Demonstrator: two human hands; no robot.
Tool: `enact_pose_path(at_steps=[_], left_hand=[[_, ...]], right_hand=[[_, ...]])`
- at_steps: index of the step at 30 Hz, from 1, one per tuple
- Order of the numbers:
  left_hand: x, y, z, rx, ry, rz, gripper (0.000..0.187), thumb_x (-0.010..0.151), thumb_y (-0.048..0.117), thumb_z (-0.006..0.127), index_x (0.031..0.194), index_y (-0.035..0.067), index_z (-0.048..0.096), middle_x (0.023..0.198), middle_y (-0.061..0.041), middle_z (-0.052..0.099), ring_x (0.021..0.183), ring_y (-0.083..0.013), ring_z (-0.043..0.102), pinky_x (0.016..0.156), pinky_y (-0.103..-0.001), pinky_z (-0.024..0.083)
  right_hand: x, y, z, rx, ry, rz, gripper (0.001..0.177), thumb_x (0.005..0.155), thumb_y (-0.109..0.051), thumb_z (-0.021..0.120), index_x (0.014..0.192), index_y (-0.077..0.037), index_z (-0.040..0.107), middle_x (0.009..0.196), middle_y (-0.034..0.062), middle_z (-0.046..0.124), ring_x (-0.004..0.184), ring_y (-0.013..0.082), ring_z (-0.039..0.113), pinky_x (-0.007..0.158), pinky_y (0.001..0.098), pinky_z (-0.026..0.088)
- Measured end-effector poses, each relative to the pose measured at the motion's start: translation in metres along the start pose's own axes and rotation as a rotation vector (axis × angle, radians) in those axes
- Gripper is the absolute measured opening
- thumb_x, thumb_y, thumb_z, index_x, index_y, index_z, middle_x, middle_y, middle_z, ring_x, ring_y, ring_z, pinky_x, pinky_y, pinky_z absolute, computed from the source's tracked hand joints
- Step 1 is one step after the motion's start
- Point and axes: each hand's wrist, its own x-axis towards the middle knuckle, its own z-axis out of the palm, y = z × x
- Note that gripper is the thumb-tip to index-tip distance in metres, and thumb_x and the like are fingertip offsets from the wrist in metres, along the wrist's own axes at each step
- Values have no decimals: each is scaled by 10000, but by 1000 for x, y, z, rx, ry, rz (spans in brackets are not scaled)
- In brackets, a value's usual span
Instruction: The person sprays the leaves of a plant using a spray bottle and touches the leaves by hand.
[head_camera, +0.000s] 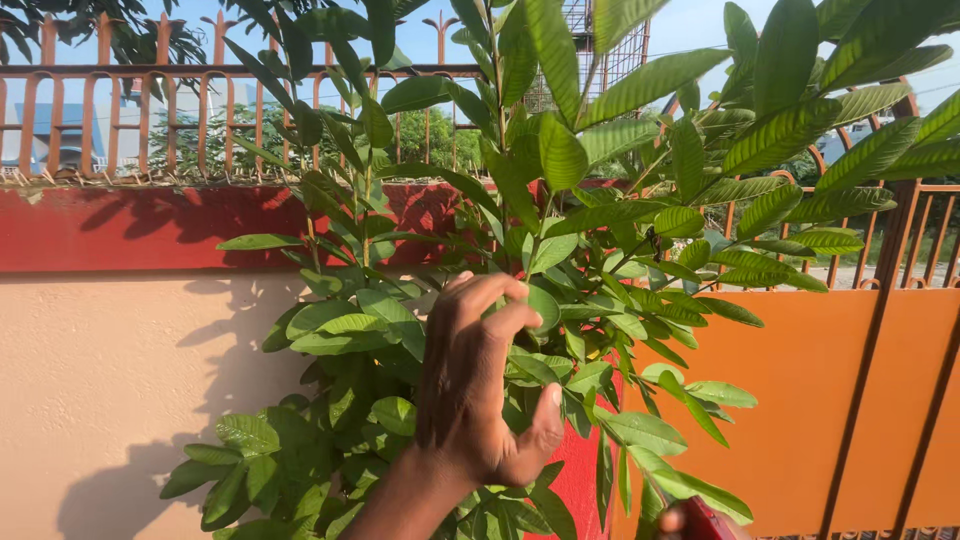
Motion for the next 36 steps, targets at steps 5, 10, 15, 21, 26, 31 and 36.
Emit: enact_pose_path(at_steps=[5, 10, 15, 21, 26, 31, 36], left_hand=[[-57, 16, -18, -78, 107, -386, 474, 763, 61, 653, 1210, 15, 503, 1332, -234, 538, 1285, -367, 548, 1143, -495, 414], [-146, -9, -23, -553, 82, -618, 342, 852, 27, 673, 1152, 7, 510, 1060, -156, 648, 991, -230, 677, 943, -409, 570], [-198, -17, 7, -718, -113, -1130, 288, 841, 52, 682, 1119, -3, 631, 1015, -140, 733, 983, -229, 759, 854, -368, 628], [-188, -15, 18, -588, -241, -1179, 503, 739, 44, 677, 1234, 132, 659, 1164, -58, 748, 1143, -194, 723, 901, -384, 608], [-159, 7, 18, -558, -381, -1079, 589, 716, 87, 725, 1284, 186, 606, 1108, -63, 750, 1088, -199, 733, 964, -381, 520], [-144, 8, 20, -219, -591, -1230, 349, 809, 192, 714, 1136, 181, 592, 1019, -44, 711, 1000, -239, 719, 833, -377, 556], [-146, 2, 7, -251, -436, -1031, 306, 853, 135, 683, 1146, 114, 592, 1106, -113, 685, 968, -340, 679, 761, -427, 541]], right_hand=[[-8, 40, 27, 53, 124, 54, 649, 1000, -483, 496, 1319, 82, 514, 1104, 367, 671, 1039, 478, 686, 780, 436, 553], [-13, 67, 28, 77, 186, 57, 644, 998, -477, 501, 1325, 78, 510, 1115, 361, 664, 1044, 468, 682, 799, 438, 550], [-34, 86, 25, 87, 235, 60, 640, 995, -472, 506, 1331, 73, 507, 1125, 355, 657, 1049, 457, 677, 818, 441, 547], [-43, 95, 32, 71, 242, 28, 636, 992, -466, 512, 1338, 68, 502, 1138, 348, 649, 1056, 445, 672, 841, 443, 543], [-52, 100, 39, 83, 207, 4, 633, 990, -461, 517, 1344, 63, 499, 1148, 342, 641, 1061, 435, 667, 859, 446, 540], [-59, 118, 51, 101, 218, -7, 630, 987, -455, 522, 1351, 59, 495, 1159, 336, 634, 1067, 425, 663, 878, 448, 537], [-66, 123, 77, 133, 166, -57, 628, 985, -450, 526, 1357, 55, 491, 1169, 330, 627, 1072, 415, 658, 897, 451, 534]])
